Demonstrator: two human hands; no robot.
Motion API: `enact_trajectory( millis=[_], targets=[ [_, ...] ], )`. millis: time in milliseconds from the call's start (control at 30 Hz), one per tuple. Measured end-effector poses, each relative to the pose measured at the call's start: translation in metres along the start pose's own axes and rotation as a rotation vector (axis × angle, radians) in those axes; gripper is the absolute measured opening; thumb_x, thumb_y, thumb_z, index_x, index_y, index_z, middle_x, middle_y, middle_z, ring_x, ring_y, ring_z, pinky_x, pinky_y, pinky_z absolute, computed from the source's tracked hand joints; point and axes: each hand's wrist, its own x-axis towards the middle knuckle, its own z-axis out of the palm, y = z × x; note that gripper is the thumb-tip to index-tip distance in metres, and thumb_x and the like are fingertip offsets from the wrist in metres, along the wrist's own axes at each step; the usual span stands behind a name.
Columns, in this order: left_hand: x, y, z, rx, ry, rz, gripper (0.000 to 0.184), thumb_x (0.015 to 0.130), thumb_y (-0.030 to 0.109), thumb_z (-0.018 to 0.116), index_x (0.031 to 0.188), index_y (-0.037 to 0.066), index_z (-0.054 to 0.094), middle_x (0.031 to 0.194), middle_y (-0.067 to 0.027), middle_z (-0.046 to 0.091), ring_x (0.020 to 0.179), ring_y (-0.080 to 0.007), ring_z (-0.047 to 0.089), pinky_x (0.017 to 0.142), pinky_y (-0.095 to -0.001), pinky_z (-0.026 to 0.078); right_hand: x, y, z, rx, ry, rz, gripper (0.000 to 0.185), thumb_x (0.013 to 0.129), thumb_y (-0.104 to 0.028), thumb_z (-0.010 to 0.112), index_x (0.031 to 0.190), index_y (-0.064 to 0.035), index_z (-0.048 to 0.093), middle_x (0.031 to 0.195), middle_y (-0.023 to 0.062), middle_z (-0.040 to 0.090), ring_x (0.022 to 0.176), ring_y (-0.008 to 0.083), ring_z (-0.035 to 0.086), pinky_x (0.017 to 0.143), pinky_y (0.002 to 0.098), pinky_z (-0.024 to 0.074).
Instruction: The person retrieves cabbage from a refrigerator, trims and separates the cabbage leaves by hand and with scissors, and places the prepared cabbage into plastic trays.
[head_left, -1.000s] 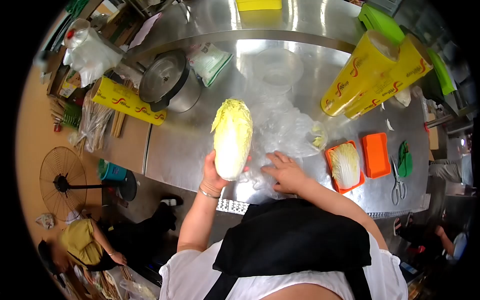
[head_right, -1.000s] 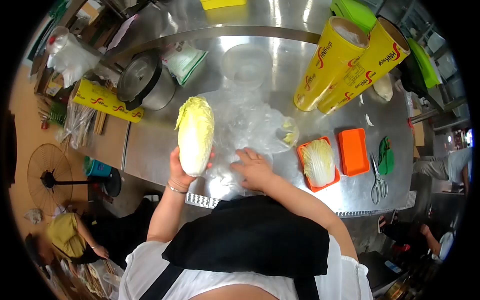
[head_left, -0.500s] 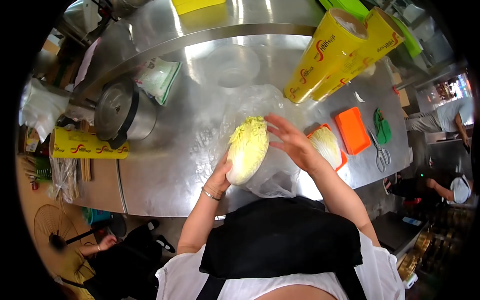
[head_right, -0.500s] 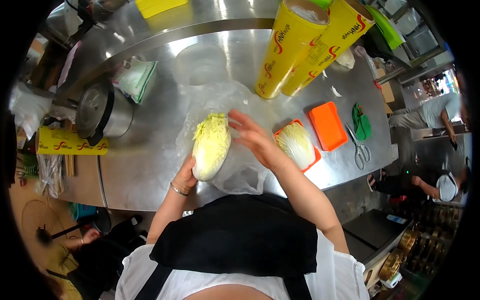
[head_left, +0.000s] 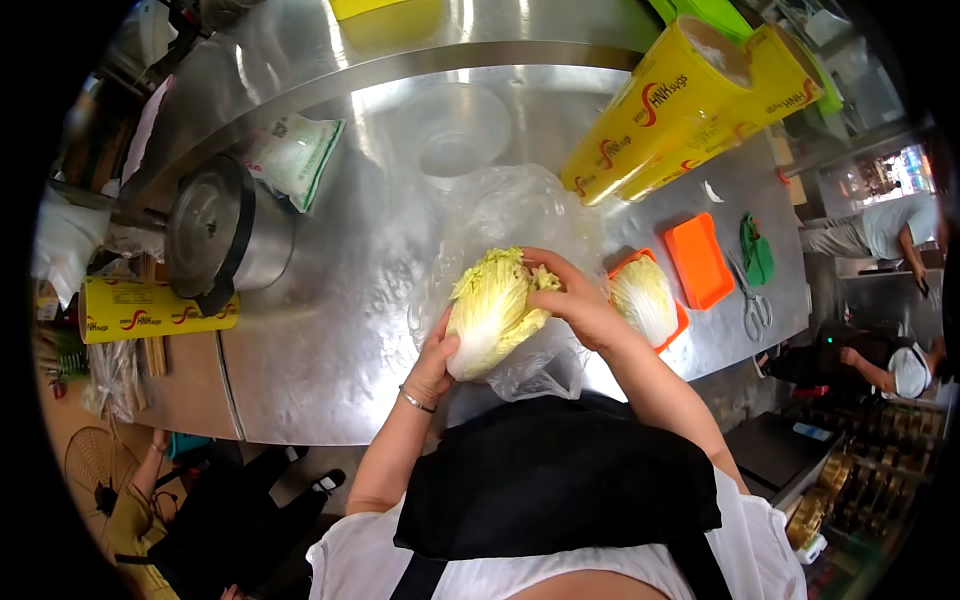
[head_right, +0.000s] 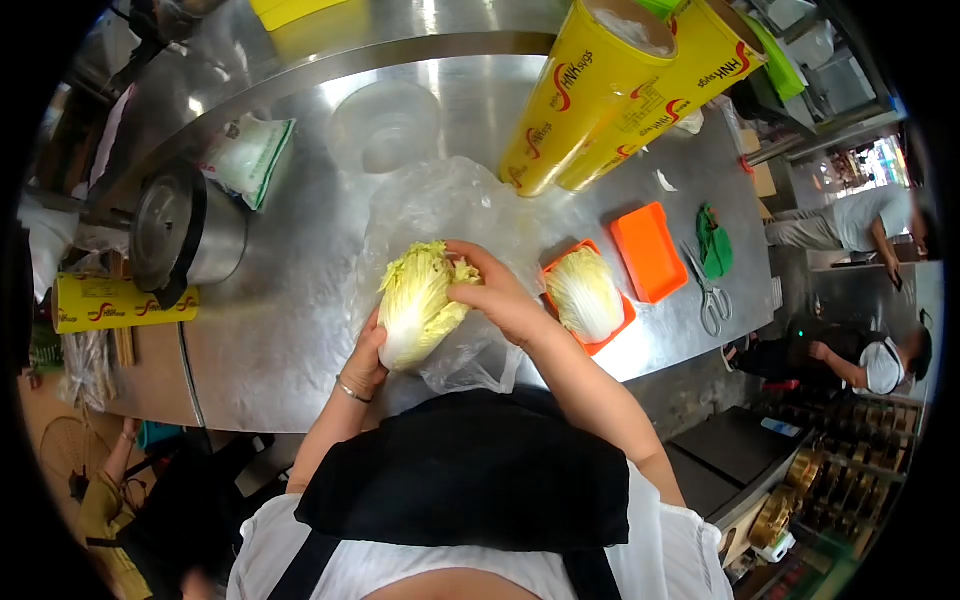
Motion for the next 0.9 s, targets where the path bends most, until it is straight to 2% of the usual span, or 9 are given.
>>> enact_trajectory(
  millis=[67,267,400,500,567,667,700,767,900],
  targets=[
    [0.005,-0.001,-0.007,-0.011,-0.018,-0.018,0.087,0.078,0.042,0.068,0.142,0.0,0.028,0.137,-0.0131,0.045,0.125,-0.023,0.046,0.104,-0.0342,0.037,-0.002,-0.003,0.001,0.098,-0.007,0.079,0.06,0.078,-0.017,0.061,0.134,-0.0052,0.042,0.125,0.0072,0.049,0.113,0.0166,0.048,0.094,0.0298,0.0398],
    [0.01,-0.002,0.0,-0.029,0.01,0.024,0.078,0.083,0.046,0.062,0.139,0.0,0.032,0.135,-0.0137,0.046,0.125,-0.0226,0.045,0.104,-0.0342,0.038,-0.005,0.012,-0.001,0.135,0.033,-0.015,0.055,0.078,-0.022,0.057,0.131,-0.0089,0.044,0.122,0.0056,0.049,0.111,0.016,0.049,0.092,0.0304,0.0405],
    [0.009,-0.009,-0.007,-0.086,0.015,-0.016,0.078,0.08,0.042,0.067,0.137,0.0,0.034,0.134,-0.0132,0.046,0.125,-0.0229,0.046,0.103,-0.0353,0.039,-0.006,0.018,0.001,0.148,0.131,0.076,0.052,0.077,-0.015,0.056,0.127,-0.0061,0.045,0.121,0.0068,0.051,0.111,0.0165,0.049,0.093,0.0294,0.0399],
    [0.003,-0.003,0.006,0.104,0.001,0.107,0.09,0.07,0.036,0.077,0.139,0.002,0.031,0.134,-0.0125,0.046,0.123,-0.0246,0.047,0.101,-0.0358,0.04,-0.004,0.027,0.004,0.03,0.217,0.028,0.053,0.074,-0.006,0.055,0.126,-0.0031,0.045,0.12,0.009,0.052,0.111,0.0183,0.05,0.094,0.029,0.0396],
    [0.004,-0.001,0.012,0.562,0.01,0.212,0.105,0.059,0.032,0.086,0.141,0.002,0.026,0.135,-0.0144,0.043,0.123,-0.0269,0.046,0.102,-0.0368,0.039,-0.007,0.03,0.003,-0.083,0.234,-0.059,0.054,0.073,-0.001,0.055,0.126,-0.0017,0.045,0.12,0.0102,0.053,0.111,0.0193,0.051,0.095,0.029,0.0396],
    [0.003,-0.002,0.026,0.656,0.106,0.248,0.112,0.056,0.034,0.087,0.141,0.0,0.023,0.136,-0.0174,0.041,0.124,-0.0275,0.043,0.103,-0.0374,0.036,-0.009,0.03,0.005,-0.043,0.24,-0.037,0.056,0.071,0.006,0.053,0.126,0.0004,0.044,0.12,0.0121,0.054,0.113,0.0215,0.051,0.097,0.0299,0.039],
    [0.001,0.0,0.031,0.658,0.108,0.245,0.112,0.056,0.034,0.087,0.141,0.0,0.023,0.136,-0.0174,0.041,0.124,-0.0275,0.043,0.103,-0.0374,0.036,-0.007,0.034,0.005,-0.136,0.258,-0.129,0.055,0.072,0.006,0.052,0.126,0.0002,0.045,0.118,0.0133,0.056,0.112,0.0216,0.052,0.096,0.0304,0.0395],
    [-0.001,0.002,0.039,1.042,0.224,0.338,0.111,0.058,0.035,0.086,0.141,-0.002,0.022,0.135,-0.0201,0.041,0.123,-0.027,0.044,0.103,-0.0381,0.036,-0.008,0.035,0.01,-0.228,0.282,-0.222,0.054,0.073,0.007,0.052,0.125,-0.0001,0.046,0.116,0.0144,0.057,0.111,0.0217,0.053,0.096,0.0309,0.0401],
    [0.001,-0.011,0.028,0.941,0.272,0.45,0.106,0.061,0.03,0.084,0.141,-0.003,0.022,0.133,-0.0192,0.042,0.121,-0.0263,0.046,0.101,-0.0369,0.038,-0.006,0.029,0.012,-0.431,0.384,-0.256,0.05,0.074,0.007,0.052,0.123,-0.0014,0.049,0.106,0.0172,0.061,0.101,0.022,0.059,0.088,0.0313,0.0449]
  ],
)
